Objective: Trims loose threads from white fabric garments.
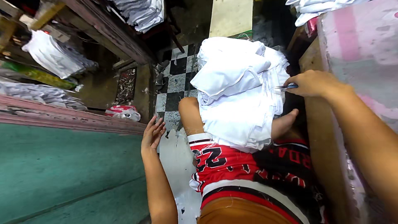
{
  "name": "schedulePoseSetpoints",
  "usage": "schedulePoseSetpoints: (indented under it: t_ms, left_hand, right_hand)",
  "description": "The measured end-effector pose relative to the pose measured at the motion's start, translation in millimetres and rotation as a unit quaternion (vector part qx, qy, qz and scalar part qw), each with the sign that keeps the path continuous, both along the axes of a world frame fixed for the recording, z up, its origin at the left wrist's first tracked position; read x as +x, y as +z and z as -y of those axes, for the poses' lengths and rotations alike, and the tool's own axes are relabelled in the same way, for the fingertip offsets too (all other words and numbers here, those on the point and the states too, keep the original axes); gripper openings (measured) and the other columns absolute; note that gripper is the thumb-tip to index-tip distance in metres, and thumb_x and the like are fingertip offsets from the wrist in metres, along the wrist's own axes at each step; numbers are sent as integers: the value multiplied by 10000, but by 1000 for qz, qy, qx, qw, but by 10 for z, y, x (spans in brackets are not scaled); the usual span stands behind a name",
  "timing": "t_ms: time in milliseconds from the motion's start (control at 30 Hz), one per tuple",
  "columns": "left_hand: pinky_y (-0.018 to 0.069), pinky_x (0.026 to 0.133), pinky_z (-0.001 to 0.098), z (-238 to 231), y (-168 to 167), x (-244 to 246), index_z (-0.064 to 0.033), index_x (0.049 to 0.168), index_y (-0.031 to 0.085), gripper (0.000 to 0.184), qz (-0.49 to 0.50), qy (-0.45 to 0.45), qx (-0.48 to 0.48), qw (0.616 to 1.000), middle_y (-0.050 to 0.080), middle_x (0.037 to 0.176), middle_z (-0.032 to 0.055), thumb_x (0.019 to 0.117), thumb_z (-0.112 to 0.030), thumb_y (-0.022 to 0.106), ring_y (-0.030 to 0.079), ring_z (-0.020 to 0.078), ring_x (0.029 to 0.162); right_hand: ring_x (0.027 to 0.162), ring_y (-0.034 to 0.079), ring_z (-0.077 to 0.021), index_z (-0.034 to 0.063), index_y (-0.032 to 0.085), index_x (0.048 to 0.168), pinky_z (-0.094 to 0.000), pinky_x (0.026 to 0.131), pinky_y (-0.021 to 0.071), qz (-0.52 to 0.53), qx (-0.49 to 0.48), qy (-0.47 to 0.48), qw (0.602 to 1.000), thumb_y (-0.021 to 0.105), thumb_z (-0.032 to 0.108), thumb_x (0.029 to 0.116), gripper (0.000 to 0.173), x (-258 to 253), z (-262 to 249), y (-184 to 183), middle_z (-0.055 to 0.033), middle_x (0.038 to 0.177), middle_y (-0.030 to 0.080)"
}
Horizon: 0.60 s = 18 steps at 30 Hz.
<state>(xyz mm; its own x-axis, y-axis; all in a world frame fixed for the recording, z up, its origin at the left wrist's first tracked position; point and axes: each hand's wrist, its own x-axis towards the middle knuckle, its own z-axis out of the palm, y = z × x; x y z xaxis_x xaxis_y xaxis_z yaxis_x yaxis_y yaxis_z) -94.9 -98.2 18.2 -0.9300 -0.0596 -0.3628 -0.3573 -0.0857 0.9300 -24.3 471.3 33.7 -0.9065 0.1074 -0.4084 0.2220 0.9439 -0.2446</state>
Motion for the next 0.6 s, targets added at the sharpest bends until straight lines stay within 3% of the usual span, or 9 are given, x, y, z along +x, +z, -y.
schedulePoseSetpoints:
  t_ms: [67,167,233,300,367,467,600]
  left_hand:
    - [566,713,201,-79,-56,35,-183,1428,466,425,-6,-62,37,997,714,1186,30,1039,-74,335,695,69,804]
    - [560,692,188,-324,-183,70,-181,1435,495,431,-5,-135,67,989,721,1200,35,1014,-92,479,675,46,746]
    - [557,741,215,-555,-286,89,-125,1452,465,464,-12,-129,-8,992,678,1197,30,1005,-4,497,653,49,794]
    - [545,862,318,-724,-406,91,-36,1489,411,574,-48,-121,-85,988,575,1309,116,948,46,584,630,139,983]
    - [521,907,342,-825,-468,95,-27,1498,398,639,-82,-120,-137,980,496,1411,160,907,34,634,592,169,1077]
    - [534,861,293,-860,-514,139,-46,1514,384,650,-114,-117,-161,973,474,1442,155,922,56,631,618,122,1011]
    - [550,839,260,-827,-726,206,-40,1508,398,634,-136,-64,-108,983,517,1409,126,928,91,616,640,84,958]
  right_hand:
    - [1123,623,-543,63,716,1234,-730,874,454,4,3,-1,1000,627,188,1039,247,1,1,2,-302,1157,686]
    - [1131,626,-534,68,712,1242,-725,880,460,8,10,6,1000,620,195,1043,253,-8,-3,-10,-298,1165,686]
    - [1135,625,-530,63,712,1239,-723,887,459,13,10,7,1000,619,196,1044,254,-9,6,3,-299,1164,686]
    - [1142,621,-535,59,709,1245,-725,894,455,17,9,6,1000,612,192,1048,257,-9,17,17,-302,1171,683]
    - [1146,619,-537,58,708,1246,-726,896,452,15,10,4,1000,612,188,1047,256,-8,12,15,-305,1174,681]
    - [1153,613,-544,59,706,1258,-732,900,448,14,7,0,1000,614,199,1047,269,-10,14,5,-311,1180,677]
    - [1133,622,-540,70,712,1245,-728,886,455,11,7,-7,1000,614,212,1048,262,-15,8,4,-304,1158,685]
